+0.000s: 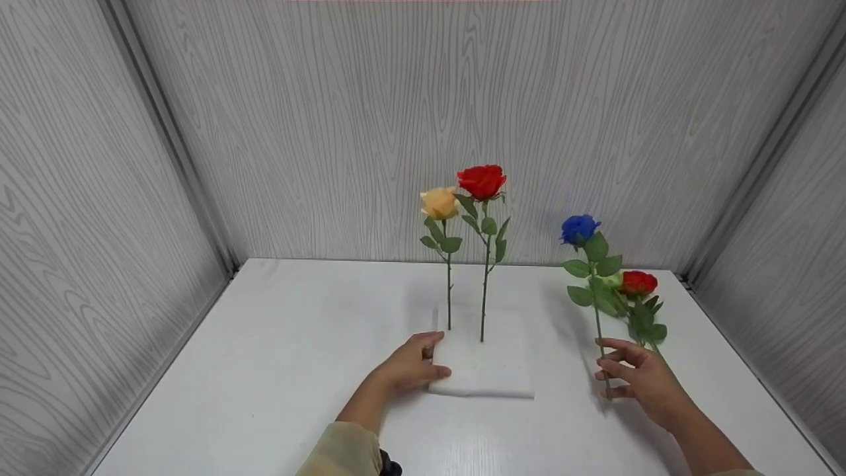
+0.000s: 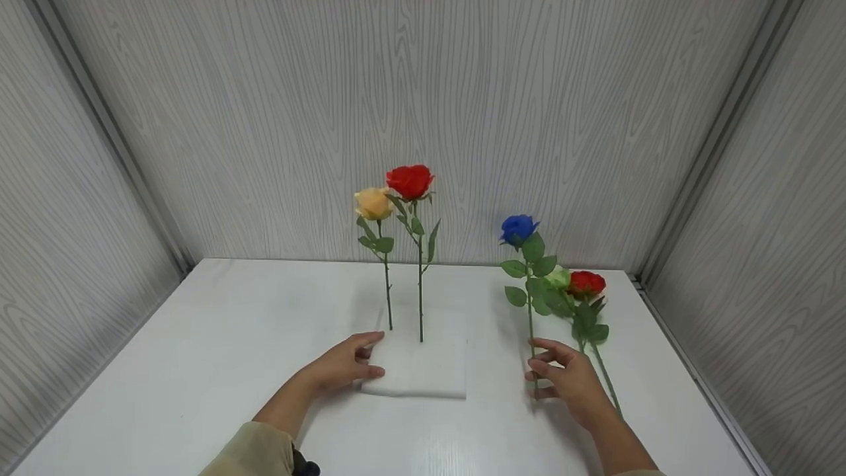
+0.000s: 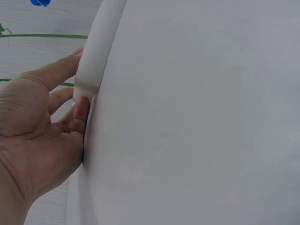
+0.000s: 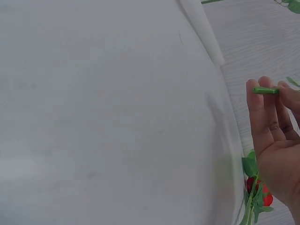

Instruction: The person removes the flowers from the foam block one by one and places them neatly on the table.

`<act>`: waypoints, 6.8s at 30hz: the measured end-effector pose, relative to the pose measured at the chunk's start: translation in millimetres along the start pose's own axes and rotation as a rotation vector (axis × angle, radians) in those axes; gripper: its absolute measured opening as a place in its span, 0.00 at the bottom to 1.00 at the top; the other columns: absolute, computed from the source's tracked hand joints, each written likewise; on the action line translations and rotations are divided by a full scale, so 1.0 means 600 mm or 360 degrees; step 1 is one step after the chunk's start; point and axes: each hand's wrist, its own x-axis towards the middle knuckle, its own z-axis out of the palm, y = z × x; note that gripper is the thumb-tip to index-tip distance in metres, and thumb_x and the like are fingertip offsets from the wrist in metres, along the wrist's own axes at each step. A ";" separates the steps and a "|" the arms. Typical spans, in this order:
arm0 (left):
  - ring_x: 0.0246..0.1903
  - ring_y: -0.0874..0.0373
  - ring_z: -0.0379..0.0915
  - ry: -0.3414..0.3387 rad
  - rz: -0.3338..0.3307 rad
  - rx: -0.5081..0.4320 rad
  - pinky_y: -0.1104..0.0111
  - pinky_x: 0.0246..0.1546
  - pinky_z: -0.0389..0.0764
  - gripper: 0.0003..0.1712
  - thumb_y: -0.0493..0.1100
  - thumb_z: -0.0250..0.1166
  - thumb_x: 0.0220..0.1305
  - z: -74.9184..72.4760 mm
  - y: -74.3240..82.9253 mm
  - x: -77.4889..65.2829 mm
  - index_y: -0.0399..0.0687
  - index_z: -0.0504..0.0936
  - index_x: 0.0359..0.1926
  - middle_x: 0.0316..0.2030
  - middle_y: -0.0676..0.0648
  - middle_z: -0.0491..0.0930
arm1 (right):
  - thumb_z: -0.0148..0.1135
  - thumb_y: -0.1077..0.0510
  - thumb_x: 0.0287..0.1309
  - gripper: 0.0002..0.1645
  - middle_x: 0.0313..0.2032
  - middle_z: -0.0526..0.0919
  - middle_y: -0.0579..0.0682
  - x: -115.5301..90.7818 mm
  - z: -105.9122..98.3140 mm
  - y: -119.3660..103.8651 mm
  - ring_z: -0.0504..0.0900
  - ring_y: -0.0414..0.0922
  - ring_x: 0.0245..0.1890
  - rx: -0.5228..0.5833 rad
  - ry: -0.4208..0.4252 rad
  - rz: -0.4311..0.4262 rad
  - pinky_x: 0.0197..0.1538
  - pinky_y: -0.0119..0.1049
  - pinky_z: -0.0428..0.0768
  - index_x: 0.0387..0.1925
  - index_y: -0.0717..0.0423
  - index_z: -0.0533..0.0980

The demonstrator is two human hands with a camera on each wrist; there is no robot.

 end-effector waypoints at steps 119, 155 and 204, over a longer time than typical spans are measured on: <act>0.76 0.39 0.67 0.0023 -0.0046 -0.0054 0.44 0.78 0.68 0.48 0.41 0.79 0.65 0.003 -0.002 -0.001 0.48 0.68 0.82 0.80 0.36 0.64 | 0.59 0.61 0.80 0.28 0.75 0.74 0.63 0.095 0.255 -0.092 0.74 0.57 0.76 0.0081 0.0067 -0.0216 0.71 0.33 0.80 0.76 0.56 0.72; 0.73 0.43 0.73 0.0029 -0.0107 -0.0111 0.47 0.75 0.73 0.48 0.41 0.80 0.64 0.006 0.000 0.001 0.49 0.69 0.81 0.77 0.38 0.70 | 0.67 0.57 0.75 0.19 0.60 0.91 0.52 0.132 0.327 -0.057 0.87 0.46 0.64 0.0026 0.0223 -0.0156 0.63 0.34 0.84 0.62 0.60 0.86; 0.75 0.40 0.69 0.0013 -0.0067 -0.0118 0.45 0.77 0.70 0.47 0.41 0.78 0.66 0.003 0.000 0.001 0.48 0.67 0.82 0.78 0.35 0.67 | 0.63 0.67 0.76 0.11 0.36 0.90 0.49 0.126 0.319 -0.032 0.89 0.43 0.39 0.0933 0.0229 -0.0382 0.49 0.42 0.92 0.51 0.59 0.88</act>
